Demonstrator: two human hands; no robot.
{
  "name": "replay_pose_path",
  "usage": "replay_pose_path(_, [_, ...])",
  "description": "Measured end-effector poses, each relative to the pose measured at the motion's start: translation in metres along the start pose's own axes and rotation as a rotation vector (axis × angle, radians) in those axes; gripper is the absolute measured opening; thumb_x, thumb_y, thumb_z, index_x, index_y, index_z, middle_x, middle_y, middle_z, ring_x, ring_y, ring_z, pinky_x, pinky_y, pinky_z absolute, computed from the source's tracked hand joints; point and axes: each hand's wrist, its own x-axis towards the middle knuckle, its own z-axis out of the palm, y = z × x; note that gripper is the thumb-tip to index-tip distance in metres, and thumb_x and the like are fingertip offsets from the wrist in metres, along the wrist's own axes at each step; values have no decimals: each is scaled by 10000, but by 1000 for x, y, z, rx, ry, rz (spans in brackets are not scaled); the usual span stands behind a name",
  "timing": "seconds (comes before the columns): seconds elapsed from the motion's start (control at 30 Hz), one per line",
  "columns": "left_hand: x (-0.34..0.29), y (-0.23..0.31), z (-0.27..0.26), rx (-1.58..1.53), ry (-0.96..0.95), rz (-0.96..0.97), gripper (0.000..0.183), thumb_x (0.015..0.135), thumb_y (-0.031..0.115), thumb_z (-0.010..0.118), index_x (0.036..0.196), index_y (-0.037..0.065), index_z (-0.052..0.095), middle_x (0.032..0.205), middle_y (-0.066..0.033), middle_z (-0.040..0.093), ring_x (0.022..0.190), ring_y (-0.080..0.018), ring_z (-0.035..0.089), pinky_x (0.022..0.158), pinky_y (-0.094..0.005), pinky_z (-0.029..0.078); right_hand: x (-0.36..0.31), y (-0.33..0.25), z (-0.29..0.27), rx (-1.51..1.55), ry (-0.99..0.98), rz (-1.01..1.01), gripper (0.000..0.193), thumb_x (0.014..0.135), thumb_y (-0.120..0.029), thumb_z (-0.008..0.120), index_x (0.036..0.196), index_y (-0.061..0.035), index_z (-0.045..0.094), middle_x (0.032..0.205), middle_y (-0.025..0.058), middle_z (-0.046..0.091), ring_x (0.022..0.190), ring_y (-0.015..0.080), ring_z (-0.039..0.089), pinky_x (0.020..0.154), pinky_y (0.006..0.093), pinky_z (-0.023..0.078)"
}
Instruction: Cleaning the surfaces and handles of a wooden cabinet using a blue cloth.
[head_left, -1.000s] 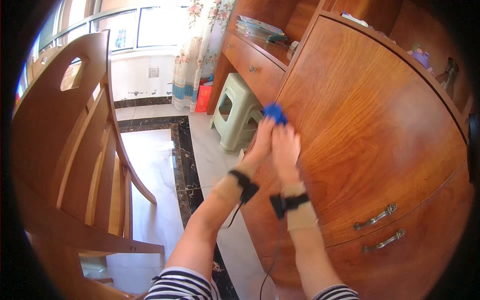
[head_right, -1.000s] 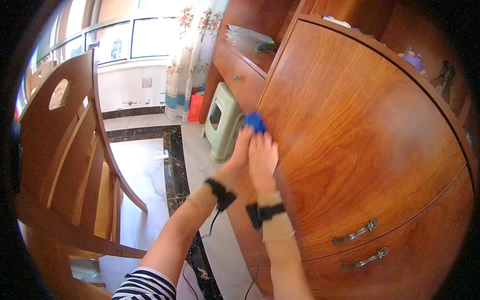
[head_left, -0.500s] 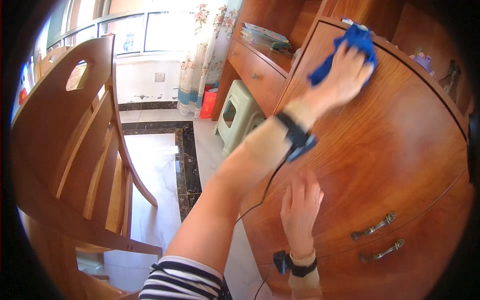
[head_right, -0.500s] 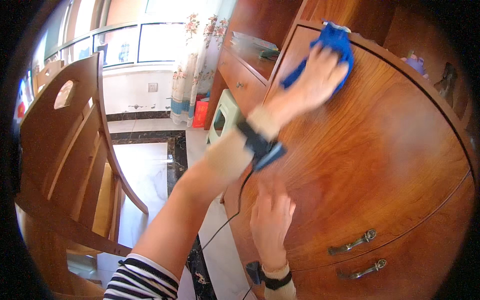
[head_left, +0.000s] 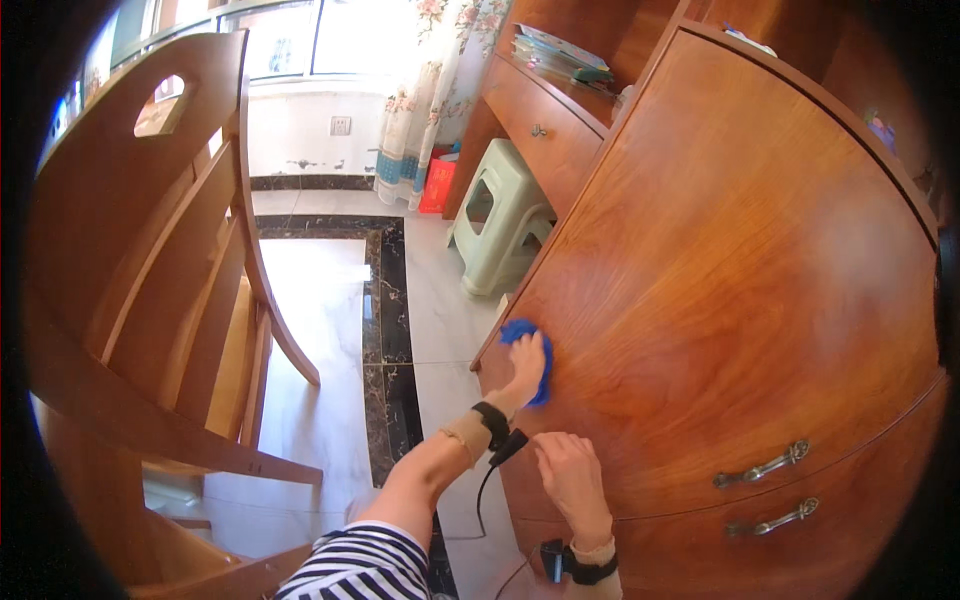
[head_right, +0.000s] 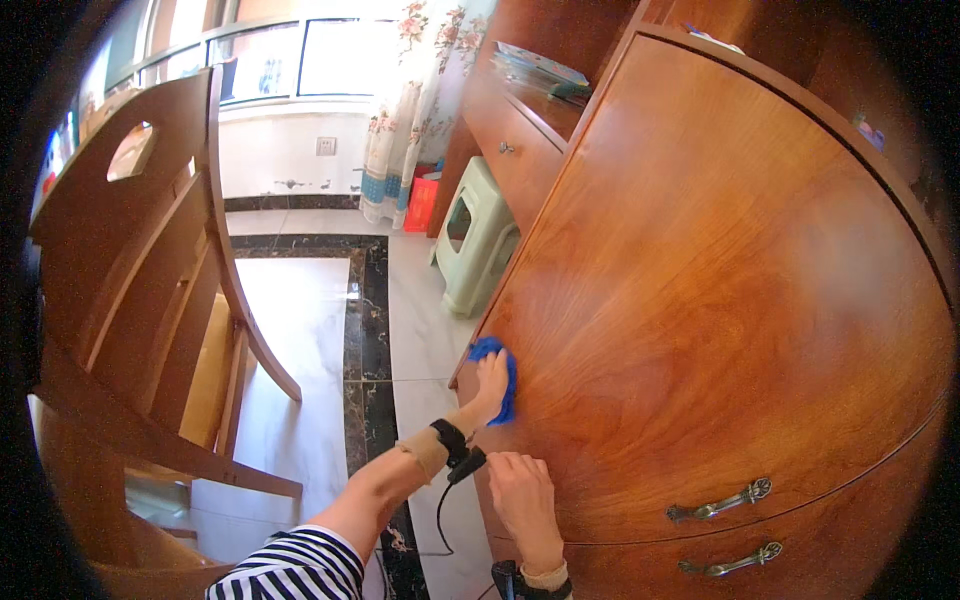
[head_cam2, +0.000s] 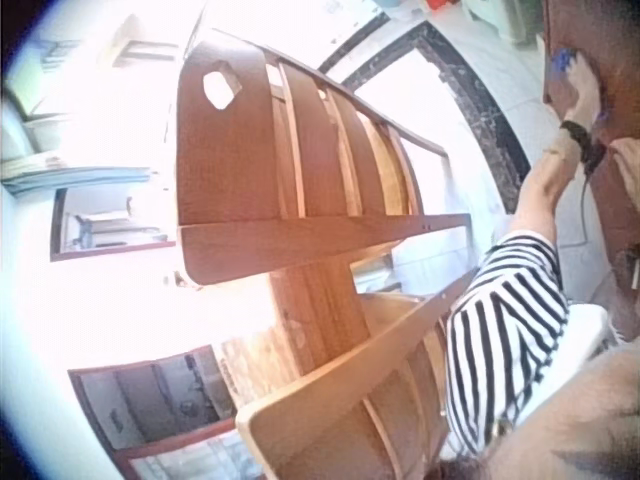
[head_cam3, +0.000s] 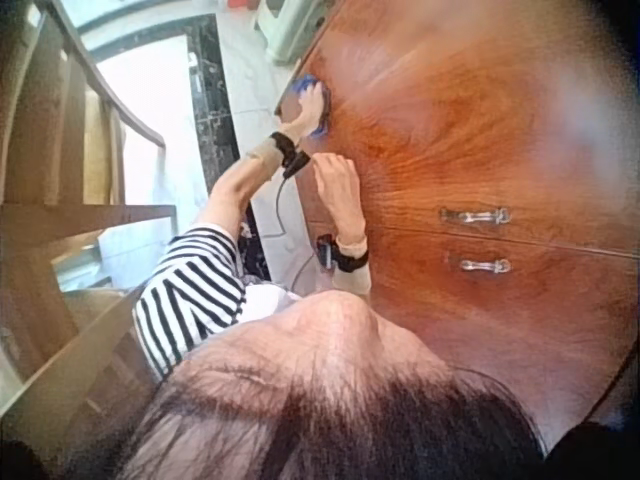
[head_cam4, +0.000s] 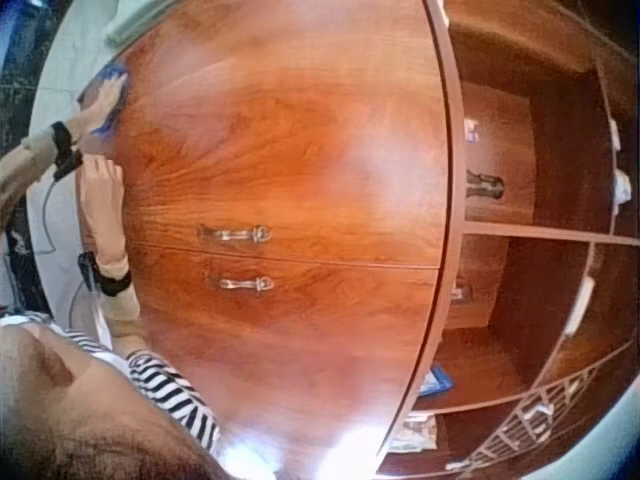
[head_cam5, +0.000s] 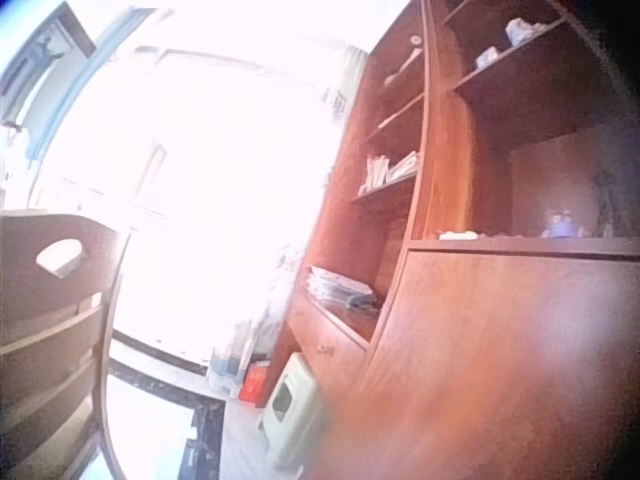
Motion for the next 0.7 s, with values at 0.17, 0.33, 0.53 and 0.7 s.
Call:
replay_pose_path(0.17, [85, 243, -108, -97, 386, 922, 106, 742, 146, 611, 805, 137, 696, 828, -88, 597, 905, -323, 563, 914, -531, 402, -7, 1, 12, -73, -51, 65, 127, 876, -119, 610, 989, -65, 626, 868, 112, 640, 858, 284, 607, 782, 389, 448])
replay_pose_path(0.33, [102, 320, -158, -552, 163, 1005, 545, 873, 240, 596, 1343, -17, 491, 1525, -242, 279, 1405, -478, 224, 1149, -546, 233, -11, 2, 39, 27, -109, 87, 124, 892, -124, 591, 993, -59, 625, 882, 118, 640, 872, 290, 606, 779, 402, 442])
replay_pose_path(0.53, [98, 50, -50, -267, 198, 417, 426, 927, 136, 503, 1292, -84, 493, 1485, -287, 337, 1372, -417, 333, 1146, -456, 268, -44, 18, 54, 28, -307, 174, 135, 897, -131, 585, 1004, -59, 623, 911, 130, 648, 907, 314, 604, 795, 419, 435])
replay_pose_path(0.7, [10, -50, -8, -78, 61, 1, 191, 875, 133, 501, 952, 76, 665, 1007, -158, 600, 973, -371, 521, 860, -487, 413, -54, 16, 72, 115, -392, 160, 146, 904, -141, 569, 1013, -63, 625, 933, 143, 653, 922, 326, 606, 799, 429, 438])
